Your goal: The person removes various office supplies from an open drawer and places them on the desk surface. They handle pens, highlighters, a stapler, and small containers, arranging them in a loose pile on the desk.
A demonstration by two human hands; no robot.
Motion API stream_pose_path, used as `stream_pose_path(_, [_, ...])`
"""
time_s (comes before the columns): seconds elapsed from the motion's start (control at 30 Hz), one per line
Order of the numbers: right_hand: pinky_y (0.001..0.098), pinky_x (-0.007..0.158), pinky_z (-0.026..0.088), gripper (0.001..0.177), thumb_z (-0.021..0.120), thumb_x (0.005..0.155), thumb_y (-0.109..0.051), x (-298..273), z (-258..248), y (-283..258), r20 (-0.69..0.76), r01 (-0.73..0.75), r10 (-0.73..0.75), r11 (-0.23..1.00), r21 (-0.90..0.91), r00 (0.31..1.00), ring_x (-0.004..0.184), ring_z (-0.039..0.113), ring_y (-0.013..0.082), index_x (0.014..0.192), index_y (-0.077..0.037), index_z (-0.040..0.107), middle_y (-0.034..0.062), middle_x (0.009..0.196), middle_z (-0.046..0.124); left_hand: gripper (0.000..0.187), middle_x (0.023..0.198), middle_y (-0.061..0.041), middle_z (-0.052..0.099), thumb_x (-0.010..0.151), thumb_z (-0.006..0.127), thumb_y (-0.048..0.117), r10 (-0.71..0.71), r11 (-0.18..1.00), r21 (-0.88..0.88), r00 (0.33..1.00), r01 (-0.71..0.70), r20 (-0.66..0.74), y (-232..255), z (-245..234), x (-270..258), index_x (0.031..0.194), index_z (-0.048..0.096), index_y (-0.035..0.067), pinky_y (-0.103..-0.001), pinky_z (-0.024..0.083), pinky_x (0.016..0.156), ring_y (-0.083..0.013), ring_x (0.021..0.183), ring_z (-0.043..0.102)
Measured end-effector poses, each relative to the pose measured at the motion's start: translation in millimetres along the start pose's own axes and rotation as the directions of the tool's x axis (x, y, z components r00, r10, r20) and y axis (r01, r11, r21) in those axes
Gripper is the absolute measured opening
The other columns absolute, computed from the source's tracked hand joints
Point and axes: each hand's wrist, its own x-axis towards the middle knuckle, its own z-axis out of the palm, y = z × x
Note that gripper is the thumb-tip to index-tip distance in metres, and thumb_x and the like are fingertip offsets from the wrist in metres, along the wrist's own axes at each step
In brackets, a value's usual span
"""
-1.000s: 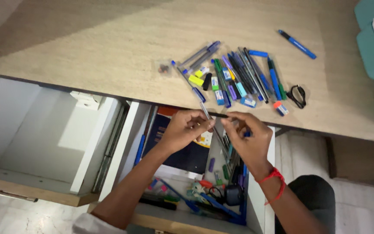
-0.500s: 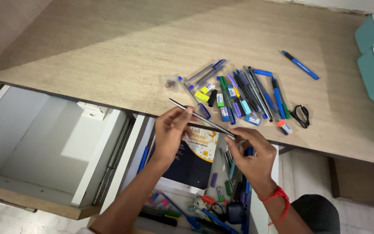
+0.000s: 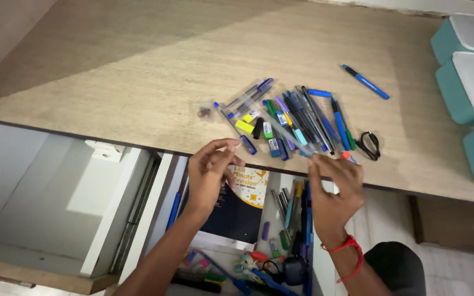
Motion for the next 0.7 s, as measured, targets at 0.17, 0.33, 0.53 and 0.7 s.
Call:
stream_pose_path(0.17, [0.0334,0.091,0.05,0.02,0.083,0.095,0.0,5.1,-2.4,14.9,-0.155,-0.127,0.11,0.987,-0.099,0.982,0.102,0.059,0.0197,0.114,-0.007,0.08,0.0051,0.106,0.077,0.024,0.071,-0.008,0.072,0.096,0.067,0.011,0.013,0.994,0.108,0.999,-0.016,0.03,-0.5,6.6,-1.4,0.118,0.071,0.0,-0.024,0.042,0.041,-0.0058,0.046,0.055])
stream_pose_path(0.33, [0.0322,0.09,0.05,0.018,0.083,0.094,-0.001,5.4,-2.4,23.5,-0.199,-0.196,0.176,0.977,-0.086,0.964,0.103,0.059,0.0187,0.111,-0.008,0.08,0.0036,0.108,0.078,0.025,0.07,-0.007,0.071,0.097,0.067,0.009,0.009,0.994,0.112,0.999,-0.014,0.045,-2.5,10.3,-2.2,0.12,0.069,0.0,-0.023,0.041,0.041,-0.0046,0.049,0.056])
stream_pose_path(0.53, [0.0328,0.091,0.048,0.02,0.086,0.089,-0.003,6.8,-0.4,27.7,-0.176,-0.203,0.181,0.972,-0.12,0.968,0.099,0.058,0.0193,0.107,-0.01,0.082,0.0028,0.104,0.079,0.025,0.067,-0.007,0.069,0.095,0.067,0.01,-0.015,0.989,0.15,0.999,0.01,0.033,-2.0,10.7,-2.2,0.119,0.07,0.001,-0.023,0.039,0.039,-0.0047,0.043,0.051])
stream_pose_path(0.7, [0.0331,0.094,0.048,0.02,0.086,0.089,-0.004,6.4,-1.3,29.0,-0.156,-0.217,0.196,0.967,-0.133,0.968,0.102,0.059,0.0192,0.106,-0.012,0.082,0.0026,0.106,0.078,0.026,0.066,-0.007,0.068,0.095,0.068,0.01,0.004,0.991,0.132,0.999,-0.009,0.035,-3.0,11.6,-1.7,0.12,0.07,0.0,-0.023,0.038,0.038,-0.0047,0.042,0.05])
